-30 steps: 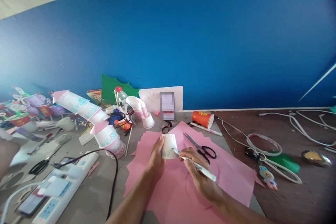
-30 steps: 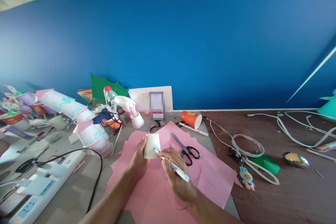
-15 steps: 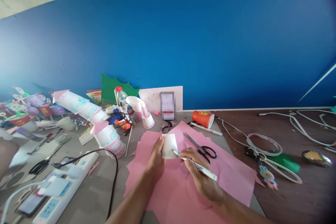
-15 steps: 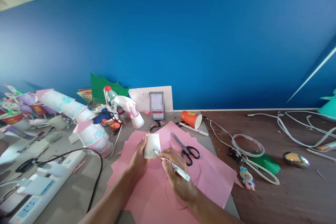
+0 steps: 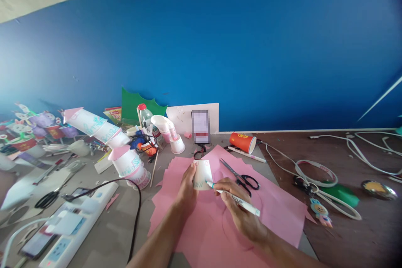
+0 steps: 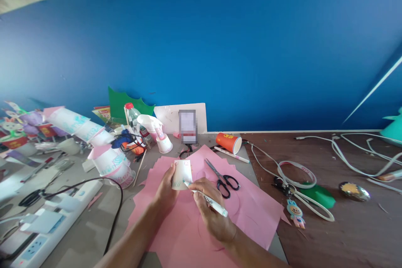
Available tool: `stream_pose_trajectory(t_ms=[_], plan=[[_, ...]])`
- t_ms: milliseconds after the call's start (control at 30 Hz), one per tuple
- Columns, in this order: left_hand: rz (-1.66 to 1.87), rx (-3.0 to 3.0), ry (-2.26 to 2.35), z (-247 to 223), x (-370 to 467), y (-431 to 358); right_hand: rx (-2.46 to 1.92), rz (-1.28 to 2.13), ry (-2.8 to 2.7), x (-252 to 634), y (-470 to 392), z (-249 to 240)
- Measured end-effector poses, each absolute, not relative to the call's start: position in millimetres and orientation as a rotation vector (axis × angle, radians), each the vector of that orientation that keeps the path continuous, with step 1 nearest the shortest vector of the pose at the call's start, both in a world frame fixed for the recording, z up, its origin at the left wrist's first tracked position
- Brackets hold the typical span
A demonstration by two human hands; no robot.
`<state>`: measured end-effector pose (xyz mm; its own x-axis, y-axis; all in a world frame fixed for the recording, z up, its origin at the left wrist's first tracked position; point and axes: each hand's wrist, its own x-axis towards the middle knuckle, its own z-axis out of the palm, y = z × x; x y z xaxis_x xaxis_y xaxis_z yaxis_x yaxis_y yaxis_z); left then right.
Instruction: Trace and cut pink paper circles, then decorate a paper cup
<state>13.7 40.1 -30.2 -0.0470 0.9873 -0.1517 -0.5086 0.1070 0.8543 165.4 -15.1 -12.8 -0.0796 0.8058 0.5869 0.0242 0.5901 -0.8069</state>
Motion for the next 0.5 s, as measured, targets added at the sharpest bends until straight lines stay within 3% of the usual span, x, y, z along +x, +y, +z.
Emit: stream_pose_trajectory(t_ms=[500], plan=[[1.419,0.728,0.987,-25,13,38,-0.710,0.824,-1.423,165,-13,-21]])
